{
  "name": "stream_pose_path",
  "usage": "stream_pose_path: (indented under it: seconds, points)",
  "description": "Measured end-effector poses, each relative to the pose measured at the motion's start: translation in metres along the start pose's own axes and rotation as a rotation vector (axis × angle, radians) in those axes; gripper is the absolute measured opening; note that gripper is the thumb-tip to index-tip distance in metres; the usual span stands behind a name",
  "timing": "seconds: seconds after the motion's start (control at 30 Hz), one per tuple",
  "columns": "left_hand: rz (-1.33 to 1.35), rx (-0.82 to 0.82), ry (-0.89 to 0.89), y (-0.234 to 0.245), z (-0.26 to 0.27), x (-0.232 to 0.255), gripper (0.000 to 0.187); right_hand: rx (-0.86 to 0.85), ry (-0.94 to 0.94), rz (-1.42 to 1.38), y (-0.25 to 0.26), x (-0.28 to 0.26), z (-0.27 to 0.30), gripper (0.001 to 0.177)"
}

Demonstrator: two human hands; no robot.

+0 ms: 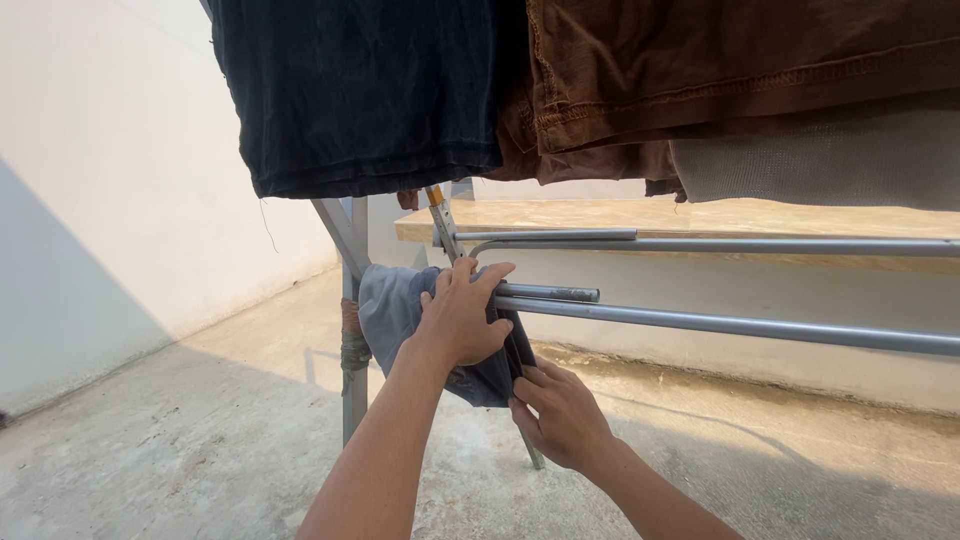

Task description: The recorder is hanging several pieces of clothing, including shorts and underwear, onto a laundry drying rack outside.

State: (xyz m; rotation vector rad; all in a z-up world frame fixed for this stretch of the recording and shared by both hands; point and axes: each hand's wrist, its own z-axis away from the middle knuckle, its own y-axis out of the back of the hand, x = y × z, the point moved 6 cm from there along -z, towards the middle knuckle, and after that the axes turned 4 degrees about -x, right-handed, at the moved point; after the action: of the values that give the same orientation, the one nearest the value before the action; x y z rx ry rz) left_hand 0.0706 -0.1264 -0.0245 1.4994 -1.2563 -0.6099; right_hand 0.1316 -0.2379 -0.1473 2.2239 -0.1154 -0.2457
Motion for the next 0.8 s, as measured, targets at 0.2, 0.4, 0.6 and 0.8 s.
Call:
stream_pose_path:
  seconds: [0.2,0.4,0.6,0.8]
  points:
    - [0.097,0.058,-0.017,0.003,-0.004,-0.015,0.075,0.154,0.314,0.156,0.01,-0.018,0.001,0.011]
    - [0.156,0.135,-0.089,0.008,-0.001,-0.01,0.056,-0.122,-0.014,-0.003,-0.002,0.012,-0.006,0.018]
    - [0.107,0.113,-0.042,0.009,0.003,-0.006,0.046,-0.194,-0.043,0.017,-0.008,0.008,-0.007,0.021]
    - [0.077,0.176,-0.1,0.007,0.003,-0.009,0.054,-0.281,-0.172,-0.037,-0.011,0.008,-0.004,0.02]
